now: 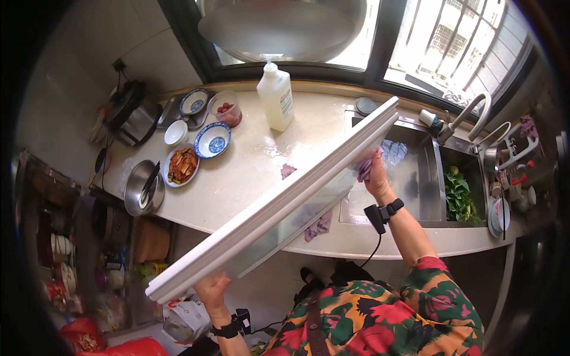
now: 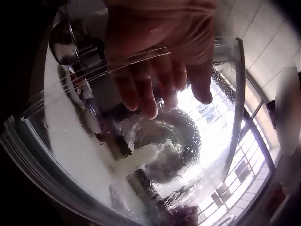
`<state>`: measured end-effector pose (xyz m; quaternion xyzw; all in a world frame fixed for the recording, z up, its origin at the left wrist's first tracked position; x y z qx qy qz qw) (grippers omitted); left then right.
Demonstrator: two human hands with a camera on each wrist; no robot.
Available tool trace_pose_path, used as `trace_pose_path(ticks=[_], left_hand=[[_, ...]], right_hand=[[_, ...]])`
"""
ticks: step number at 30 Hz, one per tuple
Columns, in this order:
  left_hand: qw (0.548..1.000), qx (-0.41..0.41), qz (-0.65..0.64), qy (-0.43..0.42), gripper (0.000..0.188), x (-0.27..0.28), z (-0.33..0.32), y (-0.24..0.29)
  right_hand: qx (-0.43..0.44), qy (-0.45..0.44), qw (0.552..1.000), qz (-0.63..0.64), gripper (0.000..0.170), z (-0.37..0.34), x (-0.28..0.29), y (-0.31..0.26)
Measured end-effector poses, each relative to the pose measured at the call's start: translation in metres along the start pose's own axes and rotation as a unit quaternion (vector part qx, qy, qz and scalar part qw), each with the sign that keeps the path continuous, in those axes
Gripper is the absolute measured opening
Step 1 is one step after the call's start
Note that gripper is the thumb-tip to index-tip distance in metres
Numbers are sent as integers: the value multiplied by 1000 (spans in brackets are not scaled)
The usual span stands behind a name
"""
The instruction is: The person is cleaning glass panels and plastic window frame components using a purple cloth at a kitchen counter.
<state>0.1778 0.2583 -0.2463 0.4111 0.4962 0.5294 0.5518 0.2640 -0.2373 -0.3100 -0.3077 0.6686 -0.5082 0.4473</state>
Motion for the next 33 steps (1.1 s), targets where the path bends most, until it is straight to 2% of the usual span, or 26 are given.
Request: trace_pose_path(ticks=[1,2,3,5,6,7,9,12,13,15,17,19,21,23,27,29,30,33], left_hand=[[997,-2,-74,13,69,-9,-1,8],[989,-5,-147,26,78,-13,1,13],[989,-7,-150,20,78,-14,2,14],[994,-88,-54,32,80,-3,-4,26],[993,-103,-41,32,79,6,-5,29],[993,-104,-41,33,79,8,-5,26],[988,-140,-43,57,77,10,-2,35],[986,-150,-54,54,68,14,3,30],[986,-147,-54,51,68,12,6,31],[981,-183,-27,59,59,9,11,38],[983,-167,-44,64,56,15,12,31],[984,-151,-65,67,53,12,13,28],[981,-178,-19,71,50,4,12,42],[977,-199,-16,77,49,6,12,40],[967,-243,14,71,49,11,10,42],[971,-227,23,67,50,6,9,43],[975,-209,35,64,51,3,10,44],[976,-207,21,56,52,-1,13,46]], right_hand=[[19,3,1000,-13,58,2,4,2],[29,-10,999,-8,51,1,4,4],[35,-7,999,-8,51,0,5,8],[-17,17,999,-32,40,-2,6,20],[-58,25,998,-23,30,-2,7,22],[-57,25,998,-24,30,-2,8,16],[-61,0,997,-50,31,-4,-5,-9],[50,-82,994,-55,43,3,-22,-77],[84,-75,994,2,42,-4,-34,-110],[103,-47,993,20,44,-12,-46,-141],[132,-79,988,-9,48,-3,-34,-116],[100,-29,992,-65,53,-11,-27,-80],[-29,4,992,-120,57,-5,0,-2],[-82,15,991,-104,59,-8,11,45],[-65,54,989,-120,57,-6,17,69],[-49,77,988,-123,53,-3,17,67],[-107,43,984,-134,35,-2,17,72],[-130,46,986,-89,36,-12,9,47]])
Point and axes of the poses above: each hand's wrist, its own z-axis towards the middle knuckle, its own x-axis out of the back of the hand, y = z × x, the point moved 8 cm from there along z, towards the middle knuckle, and after that the axes turned 7 degrees about -z, right-handed, at the moved point
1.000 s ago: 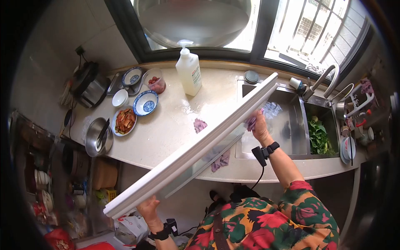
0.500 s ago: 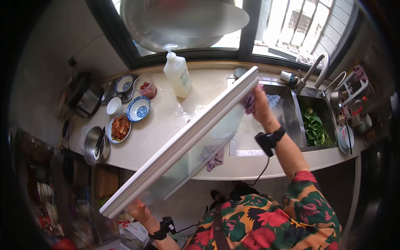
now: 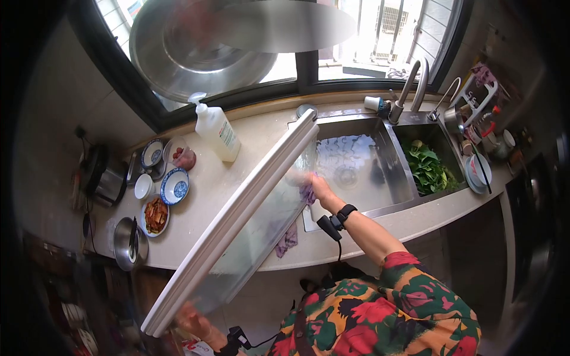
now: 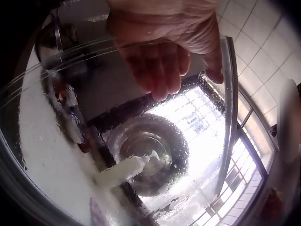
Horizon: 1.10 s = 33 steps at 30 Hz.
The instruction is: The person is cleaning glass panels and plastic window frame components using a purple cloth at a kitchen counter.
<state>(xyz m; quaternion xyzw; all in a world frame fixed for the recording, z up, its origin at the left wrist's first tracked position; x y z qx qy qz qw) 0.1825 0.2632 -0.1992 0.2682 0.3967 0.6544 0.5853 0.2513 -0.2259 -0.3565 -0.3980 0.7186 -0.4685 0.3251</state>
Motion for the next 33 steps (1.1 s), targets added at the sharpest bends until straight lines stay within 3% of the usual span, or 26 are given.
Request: trace_pose_path(ticks=[2,5,7,10,14,16,18,20,22,23,26,29,31,33], left_hand=[[1000,-4,-4,5,52,1,0,-2],[1000,1,12,15,52,6,-3,-1],[1000,1,22,23,52,9,-5,-3],[1000,-15,13,0,51,10,-3,-4],[998,-41,22,34,48,16,-8,-3],[998,-44,23,42,46,20,-10,-5],[999,-33,5,40,46,24,-12,-11],[999,-13,-16,48,50,27,-16,-13],[996,23,-71,47,63,22,-18,-16],[997,29,-71,30,73,12,-16,-8],[992,59,-105,36,75,17,-23,-16],[993,69,-93,39,77,29,-27,-28],[992,82,-93,23,77,28,-28,-38],[994,38,-81,59,74,6,-12,-11]], right_hand=[[27,25,999,37,39,-12,-2,-29],[66,-11,996,52,44,-41,-8,-93],[175,-34,980,84,48,-55,-10,-130],[178,-12,982,63,51,-47,-5,-113],[87,-13,995,-36,50,3,5,-4],[71,40,993,-87,47,12,14,15],[124,103,977,-139,49,17,28,8],[85,150,963,-205,44,9,50,9],[10,97,969,-227,36,-28,51,-5],[11,83,968,-236,36,-44,48,-10],[4,6,966,-258,26,-70,30,-3],[-50,-5,998,27,14,-67,24,7],[-29,6,999,37,19,-63,31,-1],[-13,14,999,31,28,-66,39,-8]])
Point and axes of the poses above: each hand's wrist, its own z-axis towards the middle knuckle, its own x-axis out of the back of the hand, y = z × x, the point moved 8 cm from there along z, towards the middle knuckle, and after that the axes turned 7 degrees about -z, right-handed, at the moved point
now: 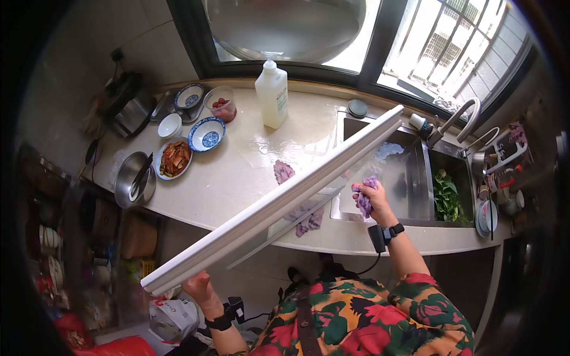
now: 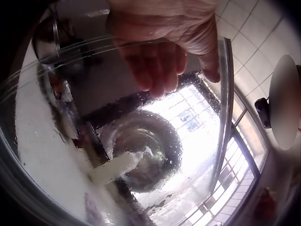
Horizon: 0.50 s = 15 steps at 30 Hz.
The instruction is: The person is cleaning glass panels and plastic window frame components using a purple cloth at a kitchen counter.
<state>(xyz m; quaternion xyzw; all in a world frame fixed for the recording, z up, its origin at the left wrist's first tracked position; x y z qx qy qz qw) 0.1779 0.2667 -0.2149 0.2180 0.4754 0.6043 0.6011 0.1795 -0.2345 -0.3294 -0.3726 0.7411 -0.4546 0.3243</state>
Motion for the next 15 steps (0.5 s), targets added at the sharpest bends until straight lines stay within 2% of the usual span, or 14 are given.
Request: trace_pose_path(ticks=[1,3,4,5,6,7,8,9,12,15], left_hand=[[1000,2,-3,-1,74,-4,5,3],[1000,5,16,-24,64,-11,6,7],[1000,9,14,-23,64,-2,4,0],[1000,5,13,-27,60,12,2,-10],[999,1,12,-31,56,15,2,-13],[999,2,10,-31,56,16,0,-15],[999,1,17,-30,54,13,2,-11],[999,0,24,-30,52,10,4,-7],[999,3,29,-38,55,3,6,-1],[999,11,17,-44,59,-11,9,9]], right_hand=[[1,4,1000,-1,28,9,12,10],[102,28,988,-110,25,26,34,14],[65,63,987,-134,15,31,48,20],[64,65,986,-137,15,35,54,18],[52,102,978,-175,13,39,67,17],[41,140,967,-211,14,43,78,16],[82,179,949,-246,26,44,83,8],[81,181,949,-246,26,47,85,7],[120,229,909,-327,33,56,97,-2],[71,217,929,-293,33,46,91,-6]])
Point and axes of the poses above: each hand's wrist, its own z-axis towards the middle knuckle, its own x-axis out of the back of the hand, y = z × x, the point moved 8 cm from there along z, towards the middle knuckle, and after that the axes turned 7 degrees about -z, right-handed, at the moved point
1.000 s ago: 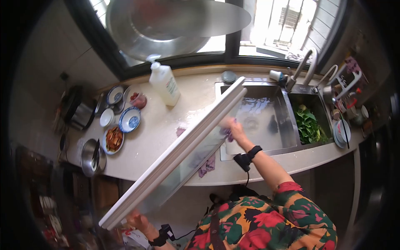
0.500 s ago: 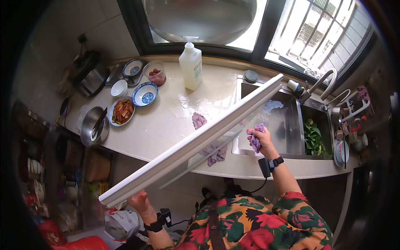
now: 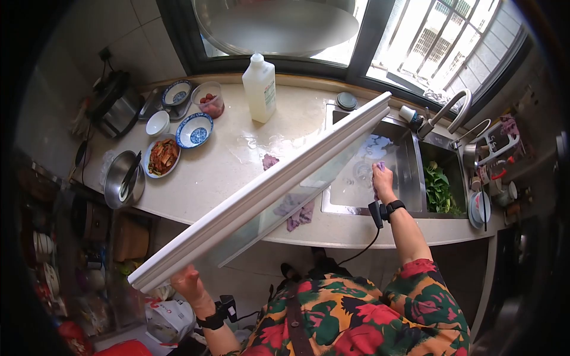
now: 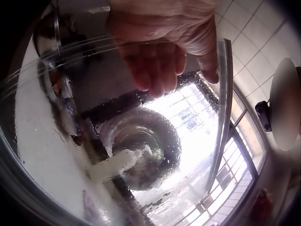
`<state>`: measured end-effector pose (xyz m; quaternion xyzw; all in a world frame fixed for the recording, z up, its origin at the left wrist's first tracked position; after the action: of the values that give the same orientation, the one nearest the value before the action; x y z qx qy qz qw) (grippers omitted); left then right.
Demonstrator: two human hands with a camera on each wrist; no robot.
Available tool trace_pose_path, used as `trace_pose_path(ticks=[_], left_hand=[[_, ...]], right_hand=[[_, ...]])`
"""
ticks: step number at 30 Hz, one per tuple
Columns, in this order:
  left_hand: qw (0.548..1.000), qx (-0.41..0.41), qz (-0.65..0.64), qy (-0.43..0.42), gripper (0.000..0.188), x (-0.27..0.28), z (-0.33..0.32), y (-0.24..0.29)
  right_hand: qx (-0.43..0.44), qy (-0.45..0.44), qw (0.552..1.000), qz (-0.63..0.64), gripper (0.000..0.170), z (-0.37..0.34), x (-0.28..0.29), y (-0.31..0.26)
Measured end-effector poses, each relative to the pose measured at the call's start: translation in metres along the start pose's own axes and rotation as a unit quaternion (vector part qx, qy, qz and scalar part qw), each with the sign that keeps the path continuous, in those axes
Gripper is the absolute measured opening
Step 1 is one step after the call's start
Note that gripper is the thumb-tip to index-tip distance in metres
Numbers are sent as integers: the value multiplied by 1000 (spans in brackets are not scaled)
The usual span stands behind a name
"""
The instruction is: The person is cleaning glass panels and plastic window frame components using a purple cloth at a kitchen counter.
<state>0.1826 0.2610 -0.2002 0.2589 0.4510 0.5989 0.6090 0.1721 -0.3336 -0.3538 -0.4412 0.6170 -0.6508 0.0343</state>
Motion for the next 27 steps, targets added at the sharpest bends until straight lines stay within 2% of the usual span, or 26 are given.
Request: trace_pose_path(ticks=[1,3,4,6,8,10,11,12,13,14,15,16,18,19,21,22,24,27], left_hand=[[1000,0,1,-1,59,1,0,0],[1000,1,0,-2,63,5,-2,-4],[1000,1,0,-2,63,9,-4,-5],[999,18,23,-12,58,15,-7,-10],[1000,0,15,-4,55,17,-8,-13],[1000,-20,4,2,53,19,-8,-15],[1000,-17,1,3,51,23,-10,-16],[1000,-14,-2,3,49,25,-12,-18],[1000,-12,-3,0,49,27,-13,-19],[1000,-17,1,1,49,29,-14,-19],[1000,-22,6,2,50,29,-14,-18],[1000,-22,5,-1,50,27,-14,-18],[999,-38,20,-14,52,22,-14,-11],[999,-39,20,-15,52,18,-14,-7],[999,-41,25,-12,55,9,-13,1],[999,-43,24,-13,55,7,-13,2],[998,-48,21,-19,55,4,-12,4],[999,-37,27,-10,55,12,-11,-5]], right_hand=[[-1,0,1000,1,33,-5,-1,-4],[-31,-64,992,106,35,-17,-12,-6],[-31,-64,992,106,35,-24,-13,-7],[-108,-159,951,244,36,-45,-29,5],[-86,-181,947,250,34,-44,-36,40],[9,-179,978,105,25,-49,-36,51],[47,-208,977,-30,26,-71,-27,25],[45,-207,977,-30,26,-79,-24,21],[249,-164,940,-165,26,-94,-20,-7],[436,-111,844,-291,28,-117,-22,-26],[432,-150,831,-316,33,-116,-27,-15],[430,-149,832,-316,33,-117,-25,-12],[433,-92,820,-363,26,-124,-20,-20],[433,-91,820,-362,26,-125,-24,-26],[262,-122,864,-412,20,-108,-31,-13],[262,-120,865,-411,20,-107,-35,-10],[321,-21,888,-328,21,-106,-34,-13],[294,-8,903,-313,26,-92,-38,-8]])
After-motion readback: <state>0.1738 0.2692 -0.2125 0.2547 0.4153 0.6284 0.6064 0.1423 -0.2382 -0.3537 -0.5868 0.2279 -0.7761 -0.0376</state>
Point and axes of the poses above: each hand's wrist, its own z-axis towards the middle knuckle, its own x-axis out of the back of the hand, y = z × x, the point moved 8 cm from there along z, towards the middle knuckle, and after that the axes turned 7 degrees about -z, right-handed, at the moved point
